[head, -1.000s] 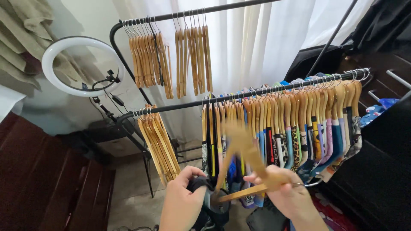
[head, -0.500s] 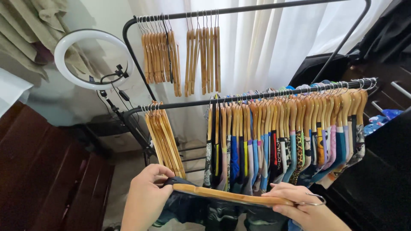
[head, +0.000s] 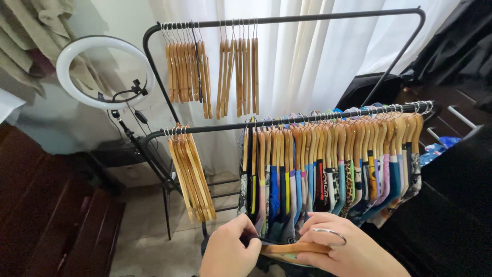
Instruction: The recorder hangs several printed t-shirts onto wooden hangers and places them on a clothing rack.
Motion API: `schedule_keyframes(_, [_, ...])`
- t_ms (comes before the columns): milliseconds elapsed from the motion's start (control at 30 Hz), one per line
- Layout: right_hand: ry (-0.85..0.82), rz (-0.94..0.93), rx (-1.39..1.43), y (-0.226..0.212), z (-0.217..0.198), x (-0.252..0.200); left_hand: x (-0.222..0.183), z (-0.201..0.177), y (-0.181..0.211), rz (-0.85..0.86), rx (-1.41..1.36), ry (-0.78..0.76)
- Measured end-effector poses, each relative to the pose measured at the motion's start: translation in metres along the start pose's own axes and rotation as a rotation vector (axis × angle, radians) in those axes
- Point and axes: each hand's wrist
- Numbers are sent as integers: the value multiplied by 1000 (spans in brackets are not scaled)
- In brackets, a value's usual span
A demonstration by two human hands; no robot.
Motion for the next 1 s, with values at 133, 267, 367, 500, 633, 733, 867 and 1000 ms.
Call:
schedule_keyframes(133, [10, 260, -45, -26, -14, 11, 4, -17, -13, 136, -28, -161])
schedule_keyframes(267, [116, 4, 27, 25, -2, -4, 13, -23, -57, 346, 52, -209])
schedule_keyframes(367, [96, 413, 117, -4, -6, 7, 15, -9, -76, 409, -139, -161])
schedule_keyframes(500, [98, 218, 94, -2, -4, 11, 11, -10, -57, 330, -120, -150])
schedule_keyframes(633, [77, 278, 99, -8, 1, 18, 3, -10, -42, 830, 13, 71])
schedule_keyframes(733, [80, 179, 51, -6, 7, 24, 11, 10, -60, 510, 124, -90])
schedule_keyframes(867, [194, 261, 421, -1, 7, 44, 14, 7, -70, 378, 12, -24])
schedule_keyframes(1000, [215, 77, 518, 7, 12, 63, 16, -2, -80, 290, -56, -21])
Point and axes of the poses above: each hand's wrist, its own x-axis towards the middle knuckle, its own z-axis out of the palm, y = z × x, and after that the axes turned 1 degree about -x, right-handed
